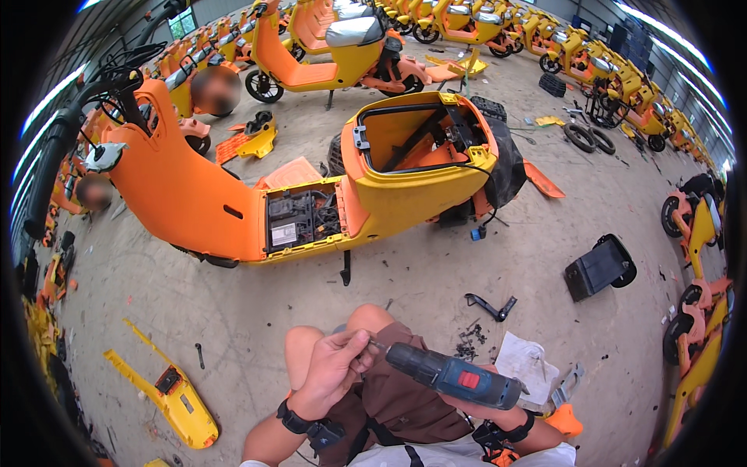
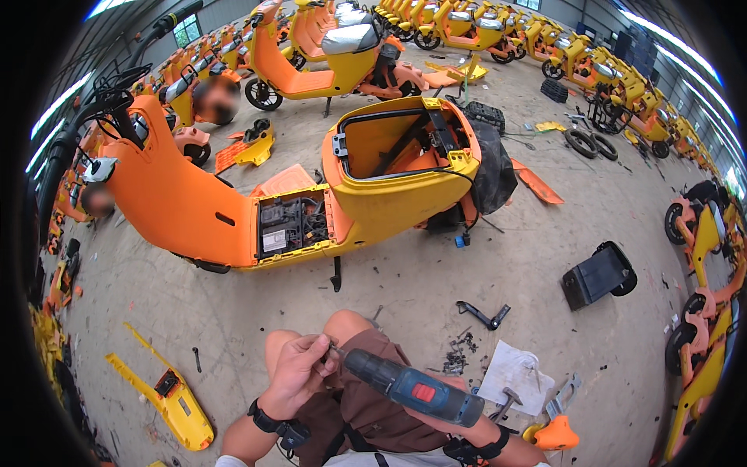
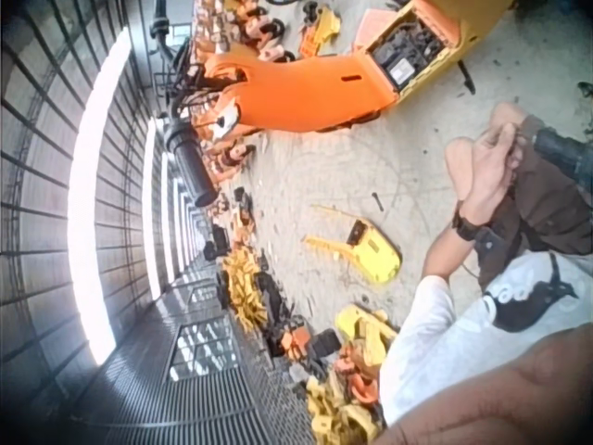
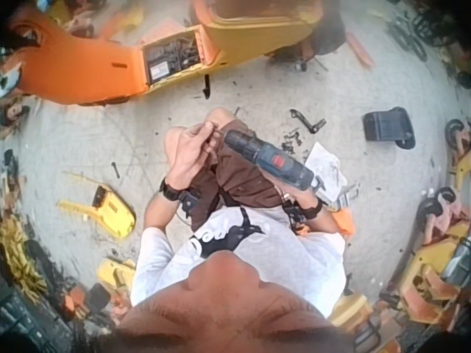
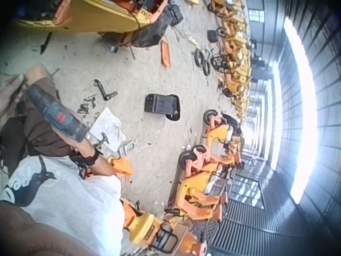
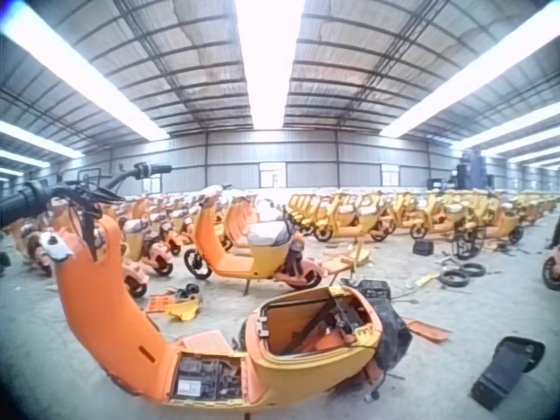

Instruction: The person wipes down an orange plastic panel with a cloth, then picks up a drill and secures several screws into a scooter frame.

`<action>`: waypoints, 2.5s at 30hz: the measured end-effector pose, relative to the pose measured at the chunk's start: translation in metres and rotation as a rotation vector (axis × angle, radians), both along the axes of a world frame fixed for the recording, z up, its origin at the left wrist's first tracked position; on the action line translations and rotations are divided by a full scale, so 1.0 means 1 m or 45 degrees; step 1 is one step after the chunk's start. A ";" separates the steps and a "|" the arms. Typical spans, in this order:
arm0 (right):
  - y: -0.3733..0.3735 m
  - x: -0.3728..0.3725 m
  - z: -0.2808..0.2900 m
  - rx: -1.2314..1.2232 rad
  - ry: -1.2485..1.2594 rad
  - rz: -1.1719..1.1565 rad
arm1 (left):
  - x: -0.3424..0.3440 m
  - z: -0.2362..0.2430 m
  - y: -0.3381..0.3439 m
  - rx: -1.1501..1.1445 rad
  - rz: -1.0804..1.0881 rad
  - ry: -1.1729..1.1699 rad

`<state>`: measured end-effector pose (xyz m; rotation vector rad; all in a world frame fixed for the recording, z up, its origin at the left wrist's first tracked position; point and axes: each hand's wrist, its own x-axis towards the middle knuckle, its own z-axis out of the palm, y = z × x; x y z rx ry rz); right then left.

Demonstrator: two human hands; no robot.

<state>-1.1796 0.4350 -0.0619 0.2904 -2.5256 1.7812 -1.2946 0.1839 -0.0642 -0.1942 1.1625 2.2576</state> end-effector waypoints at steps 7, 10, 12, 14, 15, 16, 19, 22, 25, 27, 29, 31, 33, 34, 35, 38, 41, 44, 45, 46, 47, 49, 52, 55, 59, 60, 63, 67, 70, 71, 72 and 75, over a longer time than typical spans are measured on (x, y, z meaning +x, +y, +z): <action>0.004 0.003 -0.006 0.104 0.151 -0.016 | -0.006 0.004 -0.002 -0.130 -0.134 0.088; 0.003 0.003 -0.002 0.016 0.176 -0.034 | -0.006 0.002 -0.003 -0.154 -0.164 0.106; 0.006 0.005 0.004 0.042 0.086 -0.017 | -0.004 0.004 0.001 -0.167 -0.136 0.149; 0.008 0.006 0.005 0.058 0.069 -0.019 | 0.000 0.007 0.006 -0.200 -0.107 0.136; 0.009 0.006 0.003 0.065 0.094 -0.028 | 0.002 0.008 0.010 -0.221 -0.091 0.101; 0.011 0.006 0.002 0.076 0.126 -0.039 | 0.003 0.010 0.012 -0.238 -0.075 0.071; 0.015 0.007 -0.005 0.071 0.267 -0.030 | 0.003 0.014 0.015 -0.285 -0.097 0.136; 0.015 0.012 0.008 0.088 0.128 -0.050 | 0.009 0.016 0.022 -0.354 -0.052 0.282; 0.014 0.021 -0.007 -0.423 -0.360 -0.123 | 0.017 0.026 0.029 -0.328 -0.018 0.421; 0.017 0.020 0.002 -0.880 -0.606 -0.098 | 0.020 0.037 0.038 -0.334 0.012 0.519; 0.018 0.015 0.010 -1.201 -0.784 -0.080 | 0.018 0.044 0.049 -0.438 0.094 0.596; 0.021 0.010 0.007 -1.321 -0.970 -0.149 | 0.013 0.046 0.062 -0.519 0.166 0.655; 0.017 0.007 0.012 -1.150 -1.091 -0.324 | 0.003 0.041 0.073 -0.578 0.226 0.691; 0.017 0.007 0.016 -1.060 -1.147 -0.416 | 0.001 0.044 0.077 -0.640 0.169 0.720; 0.019 0.008 0.007 -0.919 -1.109 -0.462 | -0.001 0.047 0.081 -0.704 0.112 0.746; 0.018 0.004 0.012 -0.897 -1.166 -0.568 | -0.010 0.040 0.086 -0.823 -0.057 0.795; 0.026 0.001 -0.008 -1.091 -1.159 -0.527 | -0.027 0.043 0.086 -0.806 -0.198 0.896; 0.041 0.001 -0.020 -1.356 -1.149 -0.534 | -0.069 0.043 0.077 -0.924 -0.197 1.027; 0.046 0.001 -0.024 -1.325 -1.138 -0.585 | -0.091 0.039 0.074 -0.954 -0.165 1.080; 0.051 -0.002 -0.026 -1.296 -1.119 -0.629 | -0.115 0.035 0.071 -1.070 -0.139 1.088; 0.057 -0.003 -0.029 -1.262 -1.108 -0.689 | -0.139 0.035 0.071 -1.225 -0.071 1.288; 0.073 -0.008 -0.046 -1.291 -1.060 -0.704 | -0.183 0.045 0.079 -1.423 0.095 1.761; 0.090 -0.022 -0.070 -1.328 -1.057 -0.722 | -0.253 0.049 0.109 -1.594 0.233 2.364; 0.106 -0.044 -0.113 -1.352 -1.077 -0.778 | -0.304 0.032 0.143 -1.665 0.291 2.529; 0.117 -0.066 -0.167 -1.296 -1.133 -0.890 | -0.339 -0.002 0.155 -1.424 0.399 2.704; 0.119 -0.077 -0.179 -1.319 -1.166 -0.899 | -0.348 -0.011 0.150 -1.362 0.409 2.704; 0.123 -0.082 -0.213 -1.353 -1.350 -0.905 | -0.365 -0.014 0.159 -1.353 0.324 2.683; 0.119 -0.132 -0.256 -1.199 -1.257 -0.890 | -0.410 -0.002 0.171 -1.465 0.317 2.586; 0.108 -0.172 -0.288 -0.982 -1.179 -0.897 | -0.465 0.010 0.158 -1.618 0.293 2.310; 0.106 -0.178 -0.301 -0.901 -1.162 -0.914 | -0.477 0.010 0.154 -1.761 0.281 2.129; 0.107 -0.186 -0.312 -0.839 -1.147 -0.996 | -0.485 0.010 0.155 -1.802 0.262 2.027; 0.125 -0.194 -0.384 -0.582 -0.876 -1.159 | -0.530 0.002 0.159 -1.692 0.447 2.137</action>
